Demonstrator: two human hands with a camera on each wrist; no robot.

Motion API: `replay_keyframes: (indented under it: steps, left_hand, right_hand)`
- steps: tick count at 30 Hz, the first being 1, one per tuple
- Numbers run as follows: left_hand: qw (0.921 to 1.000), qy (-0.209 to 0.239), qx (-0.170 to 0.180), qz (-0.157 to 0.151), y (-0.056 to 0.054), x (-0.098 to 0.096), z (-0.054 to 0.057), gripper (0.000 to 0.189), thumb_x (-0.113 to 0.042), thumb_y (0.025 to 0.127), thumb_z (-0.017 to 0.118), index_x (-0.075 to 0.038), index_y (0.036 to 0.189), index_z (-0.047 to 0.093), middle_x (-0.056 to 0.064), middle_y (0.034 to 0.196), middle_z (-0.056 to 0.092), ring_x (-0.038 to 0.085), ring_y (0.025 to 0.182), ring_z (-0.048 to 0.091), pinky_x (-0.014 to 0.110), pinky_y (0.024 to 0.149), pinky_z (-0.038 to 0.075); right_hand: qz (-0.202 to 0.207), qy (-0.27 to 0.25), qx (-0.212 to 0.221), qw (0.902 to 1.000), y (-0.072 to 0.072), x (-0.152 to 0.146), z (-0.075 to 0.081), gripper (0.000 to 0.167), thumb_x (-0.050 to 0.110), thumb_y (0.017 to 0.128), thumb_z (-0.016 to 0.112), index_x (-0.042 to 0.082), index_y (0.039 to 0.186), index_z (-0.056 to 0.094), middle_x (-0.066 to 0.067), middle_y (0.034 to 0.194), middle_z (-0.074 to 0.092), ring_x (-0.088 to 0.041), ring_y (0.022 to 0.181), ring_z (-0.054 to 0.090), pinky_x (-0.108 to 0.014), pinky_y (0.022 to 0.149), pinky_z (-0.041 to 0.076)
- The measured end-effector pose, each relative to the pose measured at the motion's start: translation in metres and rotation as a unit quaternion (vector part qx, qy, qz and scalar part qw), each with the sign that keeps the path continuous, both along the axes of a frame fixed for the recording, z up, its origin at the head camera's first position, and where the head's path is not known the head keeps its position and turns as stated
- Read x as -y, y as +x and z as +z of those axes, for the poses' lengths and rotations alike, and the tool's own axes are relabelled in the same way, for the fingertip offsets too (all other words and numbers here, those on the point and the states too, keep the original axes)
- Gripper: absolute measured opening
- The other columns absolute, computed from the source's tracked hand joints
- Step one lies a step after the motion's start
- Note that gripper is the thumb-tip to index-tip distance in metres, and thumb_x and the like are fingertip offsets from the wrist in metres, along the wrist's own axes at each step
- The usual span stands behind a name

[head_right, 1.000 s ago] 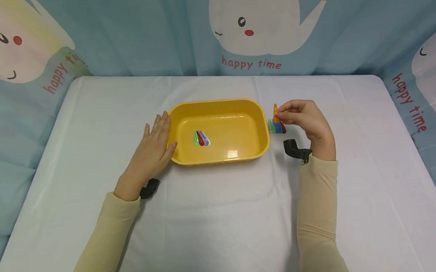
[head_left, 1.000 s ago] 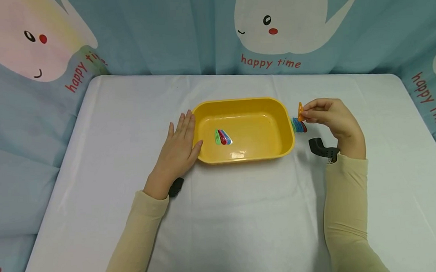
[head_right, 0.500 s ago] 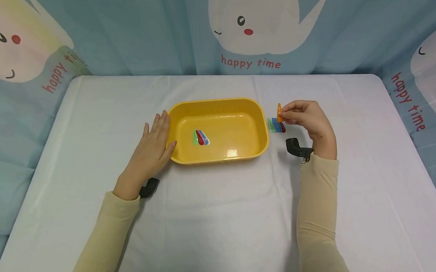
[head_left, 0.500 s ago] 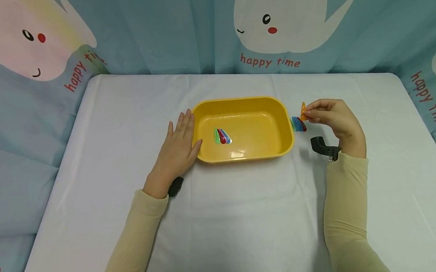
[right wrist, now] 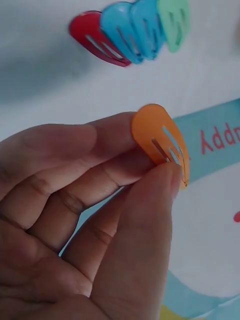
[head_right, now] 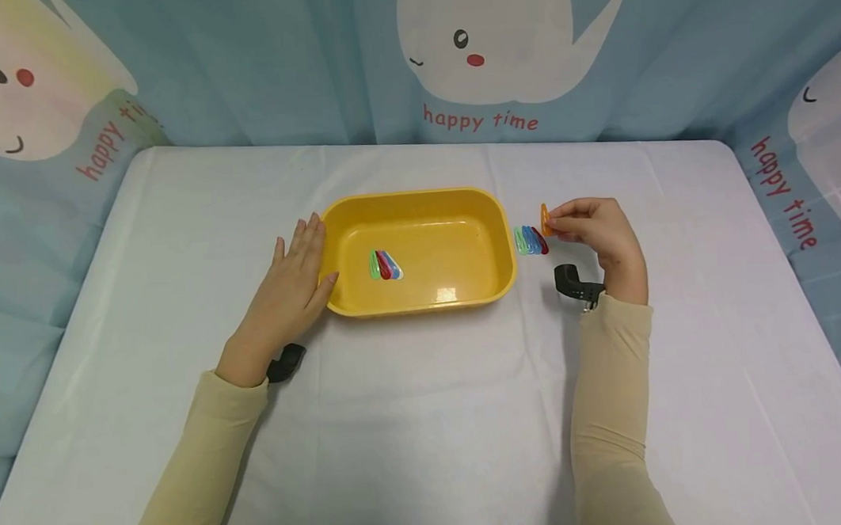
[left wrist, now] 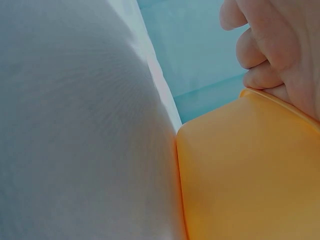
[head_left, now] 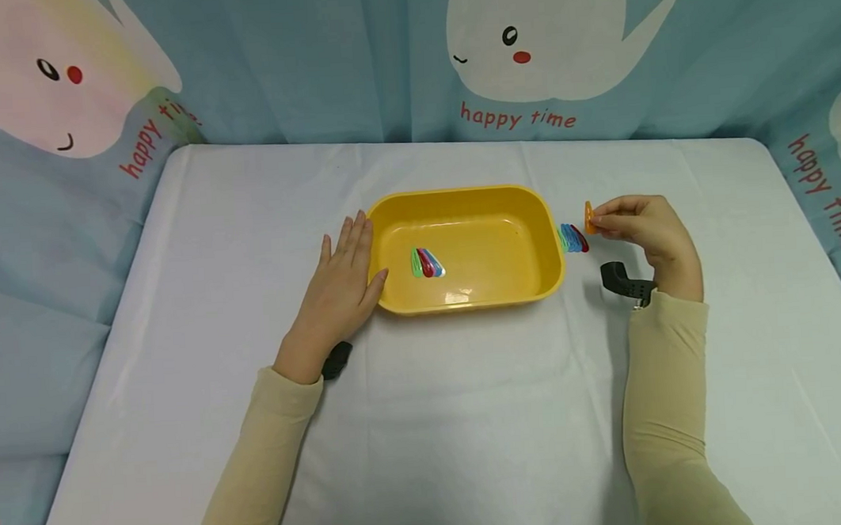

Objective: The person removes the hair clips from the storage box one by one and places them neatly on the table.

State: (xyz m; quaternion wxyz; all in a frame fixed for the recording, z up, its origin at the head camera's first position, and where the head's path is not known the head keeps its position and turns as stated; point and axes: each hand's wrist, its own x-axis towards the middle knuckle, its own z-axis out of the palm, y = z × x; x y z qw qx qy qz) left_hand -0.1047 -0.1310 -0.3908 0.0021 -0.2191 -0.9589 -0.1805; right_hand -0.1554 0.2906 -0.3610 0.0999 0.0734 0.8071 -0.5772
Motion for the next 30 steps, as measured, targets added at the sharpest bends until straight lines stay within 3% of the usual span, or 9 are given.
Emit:
replay_keyframes:
  steps: [7, 15, 30]
  left_hand:
    - [1.0, -0.001, -0.002, -0.001, 0.0, 0.0, 0.0, 0.067, -0.033, 0.101, 0.035, 0.004, 0.149, 0.007, 0.015, 0.157, 0.003, 0.026, 0.144, -0.002, 0.049, 0.113, 0.0]
    - [1.0, 0.001, -0.001, -0.002, -0.001, 0.0, 0.0, 0.067, -0.032, 0.101, 0.036, 0.004, 0.149, 0.007, 0.016, 0.157, 0.003, 0.026, 0.144, -0.002, 0.049, 0.113, 0.0]
    - [1.0, -0.001, 0.002, 0.0, -0.001, 0.0, 0.0, 0.066, -0.033, 0.101, 0.035, 0.003, 0.149, 0.007, 0.014, 0.157, 0.002, 0.026, 0.144, -0.002, 0.048, 0.113, -0.001]
  right_hand:
    - [-0.018, 0.036, 0.029, 0.9988, -0.002, -0.004, -0.008, 0.018, 0.011, 0.086, 0.069, 0.021, 0.072, 0.073, 0.011, 0.07, 0.067, -0.004, 0.069, 0.062, -0.017, 0.067, 0.052]
    - [-0.022, 0.083, 0.052, 0.995, -0.003, -0.006, -0.014, 0.012, 0.017, 0.085, 0.071, 0.02, 0.074, 0.074, 0.014, 0.067, 0.065, -0.004, 0.065, 0.058, -0.015, 0.064, 0.05]
    - [-0.029, 0.204, 0.054, 0.977, -0.006, -0.002, -0.019, 0.016, 0.018, 0.085, 0.07, 0.003, 0.084, 0.075, 0.012, 0.061, 0.06, -0.011, 0.064, 0.052, -0.023, 0.059, 0.044]
